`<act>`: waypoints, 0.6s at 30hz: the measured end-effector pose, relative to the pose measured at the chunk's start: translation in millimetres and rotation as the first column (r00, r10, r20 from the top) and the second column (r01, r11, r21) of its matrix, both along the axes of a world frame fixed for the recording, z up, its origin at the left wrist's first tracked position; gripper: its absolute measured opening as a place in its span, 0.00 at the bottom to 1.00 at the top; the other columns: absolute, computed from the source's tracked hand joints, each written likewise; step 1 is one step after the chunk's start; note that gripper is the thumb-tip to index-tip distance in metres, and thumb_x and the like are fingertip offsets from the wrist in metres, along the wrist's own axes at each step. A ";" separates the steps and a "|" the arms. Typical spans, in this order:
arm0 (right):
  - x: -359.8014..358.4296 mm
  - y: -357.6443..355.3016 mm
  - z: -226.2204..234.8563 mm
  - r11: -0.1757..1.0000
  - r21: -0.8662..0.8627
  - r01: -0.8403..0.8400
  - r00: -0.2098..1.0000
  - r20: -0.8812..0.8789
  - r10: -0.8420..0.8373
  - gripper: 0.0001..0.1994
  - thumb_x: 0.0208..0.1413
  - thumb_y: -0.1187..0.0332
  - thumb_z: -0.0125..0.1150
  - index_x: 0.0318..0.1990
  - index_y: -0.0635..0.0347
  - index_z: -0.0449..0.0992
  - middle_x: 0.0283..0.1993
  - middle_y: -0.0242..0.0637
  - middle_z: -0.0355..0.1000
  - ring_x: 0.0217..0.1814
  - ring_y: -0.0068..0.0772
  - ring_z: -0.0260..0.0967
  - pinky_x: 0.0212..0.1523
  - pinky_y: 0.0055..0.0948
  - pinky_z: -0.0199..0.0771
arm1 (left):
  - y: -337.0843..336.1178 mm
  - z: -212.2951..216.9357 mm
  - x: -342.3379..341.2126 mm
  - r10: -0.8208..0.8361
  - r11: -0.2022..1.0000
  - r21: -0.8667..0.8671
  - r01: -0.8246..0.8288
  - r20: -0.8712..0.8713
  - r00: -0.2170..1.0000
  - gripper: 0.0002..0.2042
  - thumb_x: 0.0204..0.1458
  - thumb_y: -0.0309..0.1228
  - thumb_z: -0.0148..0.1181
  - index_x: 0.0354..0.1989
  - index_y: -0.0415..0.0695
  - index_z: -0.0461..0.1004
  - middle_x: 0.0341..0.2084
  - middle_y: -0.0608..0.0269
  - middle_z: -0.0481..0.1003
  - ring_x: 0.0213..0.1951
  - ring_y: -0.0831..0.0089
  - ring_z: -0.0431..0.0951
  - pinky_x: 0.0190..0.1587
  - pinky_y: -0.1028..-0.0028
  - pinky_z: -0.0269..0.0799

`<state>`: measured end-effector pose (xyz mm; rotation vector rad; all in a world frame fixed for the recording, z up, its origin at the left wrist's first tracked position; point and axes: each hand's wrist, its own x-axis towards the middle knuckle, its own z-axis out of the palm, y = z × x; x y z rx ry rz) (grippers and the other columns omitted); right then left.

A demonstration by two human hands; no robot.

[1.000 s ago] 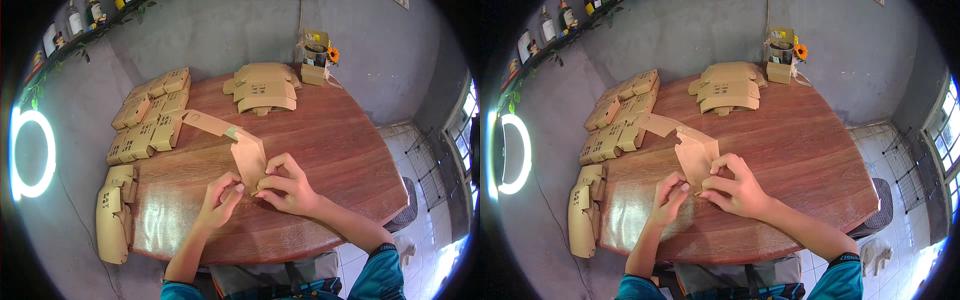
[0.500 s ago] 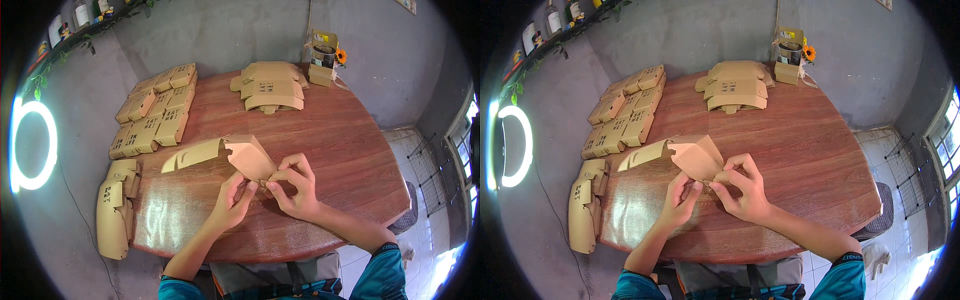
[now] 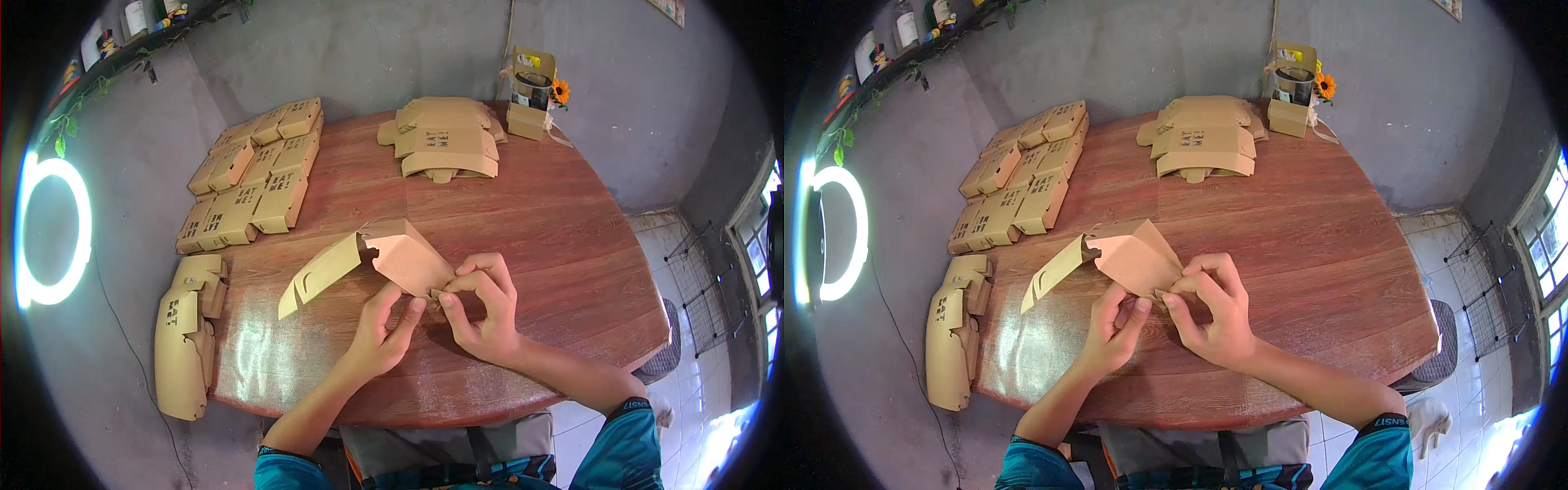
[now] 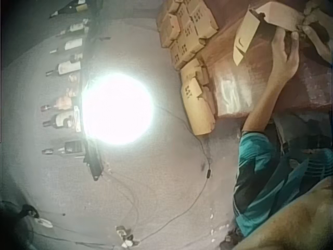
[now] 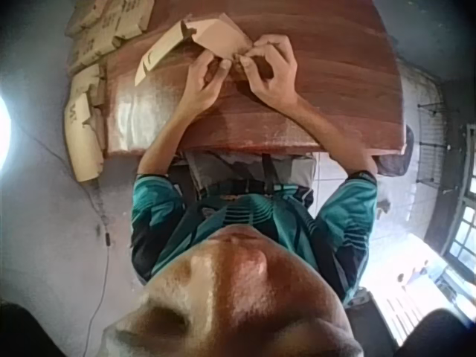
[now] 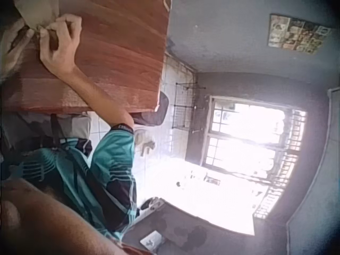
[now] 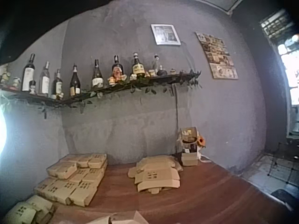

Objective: Assemble cardboard food boxes and stack them.

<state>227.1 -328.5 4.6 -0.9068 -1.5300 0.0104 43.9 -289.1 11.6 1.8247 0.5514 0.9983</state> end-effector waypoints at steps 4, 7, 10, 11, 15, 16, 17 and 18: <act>0.6 2.1 2.8 0.999 -0.041 -0.016 1.000 0.017 0.016 0.08 0.49 0.77 0.72 0.36 0.61 0.78 0.45 0.40 0.66 0.41 0.33 0.70 0.41 0.30 0.73 | 2.1 -3.4 -2.6 0.107 0.978 0.187 -0.094 -0.065 0.992 0.12 0.66 0.25 0.54 0.54 0.33 0.70 0.45 0.59 0.77 0.48 0.76 0.75 0.52 0.75 0.70; 6.6 6.8 2.0 0.991 -0.098 -0.094 0.996 -0.018 0.093 0.08 0.50 0.77 0.72 0.37 0.58 0.80 0.45 0.40 0.66 0.42 0.34 0.69 0.44 0.30 0.73 | 5.9 -11.4 1.6 0.179 0.953 0.242 -0.181 0.028 0.983 0.09 0.62 0.26 0.60 0.47 0.36 0.75 0.39 0.51 0.80 0.42 0.60 0.81 0.47 0.68 0.73; 11.6 8.4 2.1 0.975 -0.140 -0.171 0.985 -0.031 0.168 0.08 0.50 0.77 0.72 0.37 0.57 0.81 0.44 0.39 0.67 0.43 0.35 0.69 0.46 0.31 0.73 | 9.7 -14.2 -0.5 0.228 0.907 0.369 -0.204 -0.022 0.973 0.09 0.61 0.26 0.61 0.47 0.36 0.76 0.38 0.53 0.80 0.41 0.61 0.81 0.45 0.67 0.74; 12.7 8.5 2.7 0.963 -0.166 -0.213 0.977 -0.045 0.208 0.08 0.50 0.77 0.72 0.37 0.56 0.82 0.43 0.38 0.67 0.43 0.35 0.69 0.46 0.31 0.73 | 9.3 -12.5 -1.8 0.226 0.907 0.371 -0.201 -0.023 0.974 0.09 0.61 0.26 0.61 0.47 0.36 0.76 0.38 0.53 0.80 0.41 0.61 0.81 0.45 0.67 0.74; 16.0 7.6 5.0 0.945 -0.225 -0.236 0.971 -0.012 0.240 0.08 0.50 0.77 0.73 0.37 0.57 0.82 0.42 0.36 0.66 0.43 0.33 0.68 0.46 0.31 0.72 | 0.6 1.3 -1.1 0.167 0.966 0.215 -0.143 -0.099 0.981 0.11 0.62 0.25 0.58 0.51 0.34 0.71 0.43 0.54 0.79 0.47 0.70 0.79 0.53 0.72 0.71; 16.4 7.4 1.7 0.931 -0.252 -0.266 0.964 -0.038 0.265 0.08 0.50 0.77 0.73 0.36 0.57 0.82 0.42 0.35 0.66 0.43 0.33 0.68 0.45 0.30 0.72 | -1.1 4.9 0.2 0.178 0.968 0.196 -0.157 -0.095 0.979 0.11 0.62 0.25 0.58 0.50 0.34 0.72 0.43 0.53 0.79 0.47 0.69 0.79 0.54 0.71 0.72; 16.7 7.8 -1.7 0.914 -0.277 -0.295 0.955 -0.064 0.289 0.08 0.49 0.77 0.74 0.36 0.57 0.82 0.41 0.35 0.66 0.42 0.32 0.67 0.45 0.30 0.71 | -1.4 7.0 -0.2 0.176 0.968 0.196 -0.155 -0.097 0.980 0.11 0.62 0.25 0.58 0.50 0.34 0.72 0.43 0.53 0.79 0.47 0.69 0.79 0.54 0.71 0.72; 16.7 9.3 -4.7 0.915 -0.276 -0.294 0.956 -0.064 0.288 0.08 0.49 0.77 0.74 0.36 0.57 0.82 0.41 0.35 0.66 0.42 0.32 0.67 0.45 0.30 0.71 | -1.4 9.6 -1.3 0.167 0.966 0.220 -0.136 -0.125 0.978 0.12 0.59 0.25 0.60 0.50 0.35 0.72 0.43 0.53 0.79 0.47 0.68 0.79 0.53 0.69 0.72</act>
